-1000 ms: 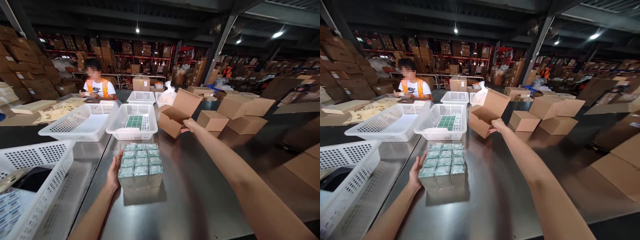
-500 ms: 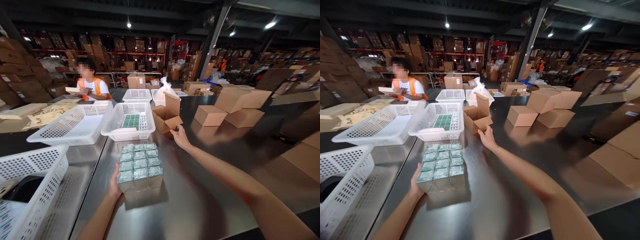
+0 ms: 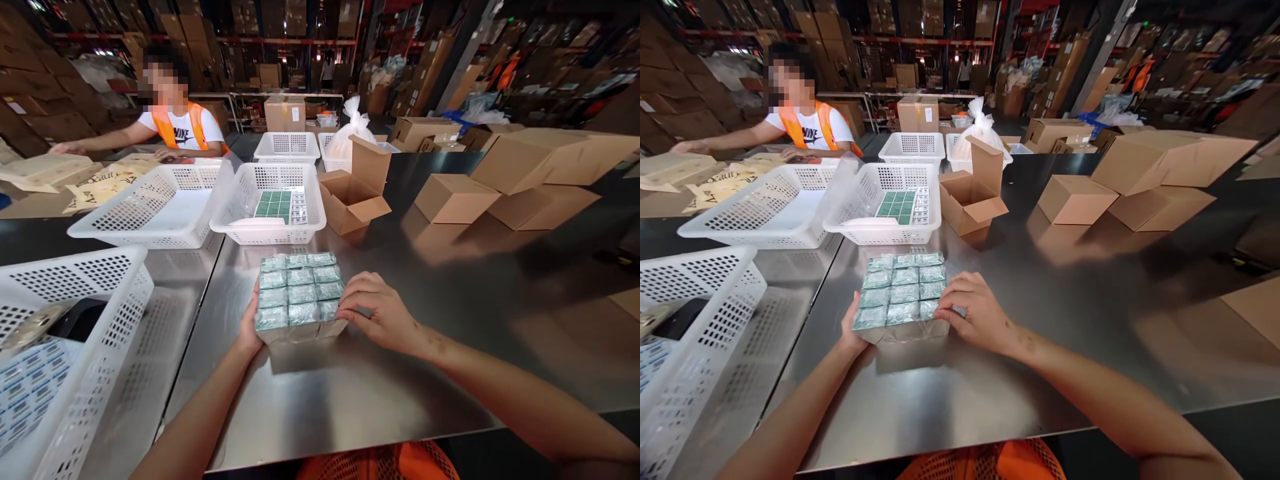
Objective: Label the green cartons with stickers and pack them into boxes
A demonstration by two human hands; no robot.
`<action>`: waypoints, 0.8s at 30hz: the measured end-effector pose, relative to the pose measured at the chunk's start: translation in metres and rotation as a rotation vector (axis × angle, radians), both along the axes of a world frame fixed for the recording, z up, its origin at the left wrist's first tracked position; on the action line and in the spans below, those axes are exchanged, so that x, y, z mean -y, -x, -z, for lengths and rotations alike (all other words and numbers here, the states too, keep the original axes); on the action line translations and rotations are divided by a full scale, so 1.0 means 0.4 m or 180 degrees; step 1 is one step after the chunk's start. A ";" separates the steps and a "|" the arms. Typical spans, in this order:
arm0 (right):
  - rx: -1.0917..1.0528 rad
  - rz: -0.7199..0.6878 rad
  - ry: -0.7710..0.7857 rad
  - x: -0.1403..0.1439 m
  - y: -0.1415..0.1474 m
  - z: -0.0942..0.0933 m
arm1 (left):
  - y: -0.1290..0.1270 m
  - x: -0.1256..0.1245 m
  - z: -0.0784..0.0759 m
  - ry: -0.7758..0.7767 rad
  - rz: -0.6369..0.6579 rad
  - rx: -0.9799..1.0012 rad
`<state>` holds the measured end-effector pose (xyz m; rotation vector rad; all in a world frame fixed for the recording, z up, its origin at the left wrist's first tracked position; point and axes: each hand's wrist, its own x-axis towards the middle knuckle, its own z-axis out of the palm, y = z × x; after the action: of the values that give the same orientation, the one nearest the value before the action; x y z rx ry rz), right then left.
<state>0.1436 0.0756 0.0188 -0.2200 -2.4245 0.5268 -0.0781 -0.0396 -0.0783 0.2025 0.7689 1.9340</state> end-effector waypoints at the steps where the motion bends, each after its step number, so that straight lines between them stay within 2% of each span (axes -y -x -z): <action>1: 0.0058 0.0041 -0.0033 0.001 0.003 -0.006 | 0.000 0.000 -0.001 -0.0007 -0.0007 -0.0028; 5: 0.0016 0.0105 -0.0156 0.000 0.011 -0.021 | 0.001 0.000 -0.005 0.0004 -0.0038 -0.0070; 8: -0.0353 0.0101 -0.0286 -0.006 0.016 -0.010 | 0.001 0.000 -0.010 -0.0029 0.0004 -0.0141; 12: -0.0760 -0.0214 -0.0548 -0.018 0.029 0.008 | 0.001 0.001 -0.014 -0.0132 0.0073 -0.0305; 17: -0.0144 -0.0188 -0.0168 -0.022 0.043 -0.012 | 0.002 0.002 -0.013 -0.0130 0.0108 -0.0324; 24: 0.0210 -0.0326 -0.0785 -0.027 0.049 -0.031 | 0.003 0.001 -0.016 -0.0065 0.0048 -0.0393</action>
<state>0.1239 0.0866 0.0313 -0.0083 -2.5471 0.2639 -0.0791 -0.0402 -0.0719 0.3420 0.8264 1.9293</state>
